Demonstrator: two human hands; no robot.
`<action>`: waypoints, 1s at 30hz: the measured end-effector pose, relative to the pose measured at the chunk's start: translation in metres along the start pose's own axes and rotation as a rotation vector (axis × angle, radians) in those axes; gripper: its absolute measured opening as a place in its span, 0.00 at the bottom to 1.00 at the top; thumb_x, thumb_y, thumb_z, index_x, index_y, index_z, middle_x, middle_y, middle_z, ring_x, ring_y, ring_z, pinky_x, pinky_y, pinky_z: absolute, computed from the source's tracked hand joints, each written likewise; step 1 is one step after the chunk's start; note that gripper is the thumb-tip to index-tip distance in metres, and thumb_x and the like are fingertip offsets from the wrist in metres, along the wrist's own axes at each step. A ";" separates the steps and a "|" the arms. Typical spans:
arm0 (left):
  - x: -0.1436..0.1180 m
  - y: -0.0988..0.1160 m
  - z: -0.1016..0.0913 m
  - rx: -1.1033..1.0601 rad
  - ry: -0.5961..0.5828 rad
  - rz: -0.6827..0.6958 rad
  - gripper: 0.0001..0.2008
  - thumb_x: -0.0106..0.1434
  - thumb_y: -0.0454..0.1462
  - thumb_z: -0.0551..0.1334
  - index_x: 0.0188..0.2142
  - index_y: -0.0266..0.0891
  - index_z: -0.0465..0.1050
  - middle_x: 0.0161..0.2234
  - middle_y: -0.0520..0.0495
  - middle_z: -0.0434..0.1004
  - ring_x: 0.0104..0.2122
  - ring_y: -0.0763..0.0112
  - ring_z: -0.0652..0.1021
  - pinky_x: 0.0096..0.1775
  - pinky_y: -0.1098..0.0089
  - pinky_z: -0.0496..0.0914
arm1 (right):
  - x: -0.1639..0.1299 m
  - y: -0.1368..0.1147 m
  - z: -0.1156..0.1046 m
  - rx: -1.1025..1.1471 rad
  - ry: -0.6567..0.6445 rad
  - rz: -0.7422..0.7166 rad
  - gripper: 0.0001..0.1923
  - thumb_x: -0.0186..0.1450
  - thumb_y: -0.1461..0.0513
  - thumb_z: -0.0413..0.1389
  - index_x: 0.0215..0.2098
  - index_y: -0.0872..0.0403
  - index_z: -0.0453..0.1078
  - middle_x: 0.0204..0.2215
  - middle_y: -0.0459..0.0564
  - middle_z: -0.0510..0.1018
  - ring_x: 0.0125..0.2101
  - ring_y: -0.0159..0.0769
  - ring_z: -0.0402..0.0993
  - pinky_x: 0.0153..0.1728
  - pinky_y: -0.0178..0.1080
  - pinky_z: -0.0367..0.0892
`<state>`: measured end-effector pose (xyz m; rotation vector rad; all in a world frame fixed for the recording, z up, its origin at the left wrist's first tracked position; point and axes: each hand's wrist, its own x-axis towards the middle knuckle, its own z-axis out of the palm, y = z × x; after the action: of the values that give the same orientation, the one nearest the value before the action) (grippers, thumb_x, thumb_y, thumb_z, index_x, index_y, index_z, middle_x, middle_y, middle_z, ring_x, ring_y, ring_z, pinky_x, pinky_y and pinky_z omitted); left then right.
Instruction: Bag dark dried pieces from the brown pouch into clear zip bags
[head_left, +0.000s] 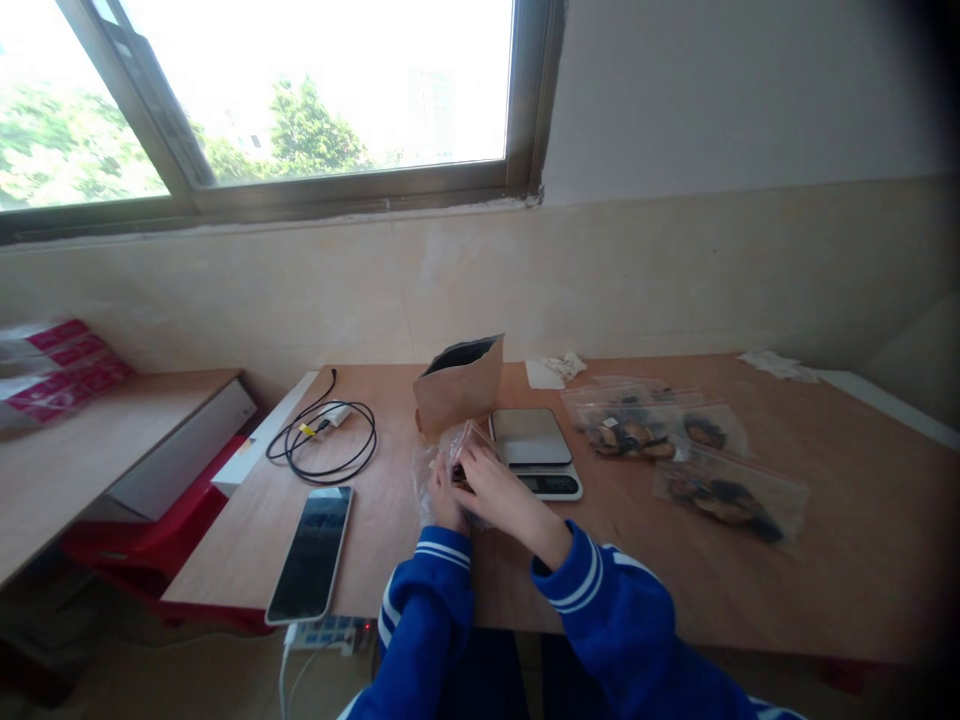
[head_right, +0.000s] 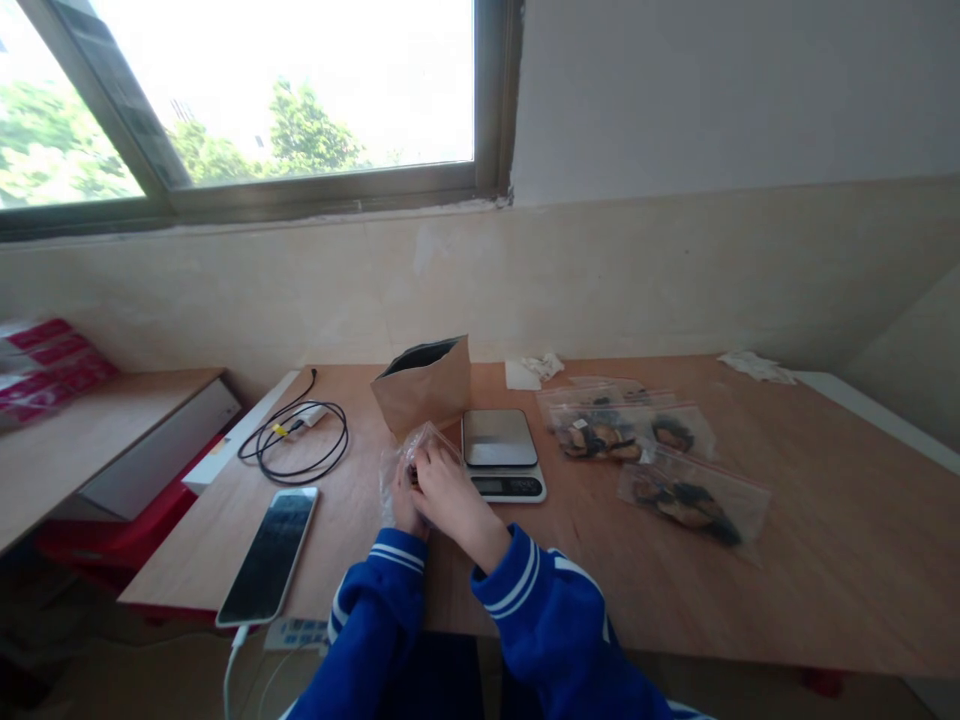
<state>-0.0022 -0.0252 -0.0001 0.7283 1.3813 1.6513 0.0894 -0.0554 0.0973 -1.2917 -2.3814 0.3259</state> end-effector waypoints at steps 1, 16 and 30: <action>0.002 -0.003 -0.001 0.010 -0.003 -0.011 0.14 0.63 0.36 0.54 0.44 0.35 0.74 0.48 0.40 0.76 0.55 0.60 0.71 0.58 0.60 0.61 | 0.000 0.000 -0.001 0.008 -0.030 0.015 0.17 0.64 0.65 0.52 0.51 0.65 0.64 0.48 0.66 0.71 0.51 0.49 0.68 0.51 0.47 0.65; 0.000 0.004 0.004 -0.335 -0.054 -0.176 0.18 0.65 0.44 0.52 0.44 0.35 0.72 0.40 0.41 0.79 0.42 0.63 0.79 0.47 0.62 0.71 | 0.012 0.019 -0.014 0.553 0.056 0.012 0.15 0.59 0.70 0.55 0.44 0.55 0.72 0.44 0.54 0.77 0.45 0.39 0.73 0.49 0.41 0.66; -0.003 0.008 0.004 -0.424 -0.024 -0.258 0.14 0.62 0.43 0.56 0.35 0.36 0.74 0.32 0.44 0.78 0.35 0.67 0.78 0.40 0.68 0.73 | 0.063 0.028 -0.093 0.931 0.626 -0.212 0.13 0.63 0.58 0.57 0.46 0.52 0.69 0.43 0.52 0.76 0.42 0.36 0.74 0.47 0.41 0.69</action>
<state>0.0011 -0.0264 0.0094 0.3087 1.0096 1.6436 0.1224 0.0141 0.1845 -0.5661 -1.4886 0.7225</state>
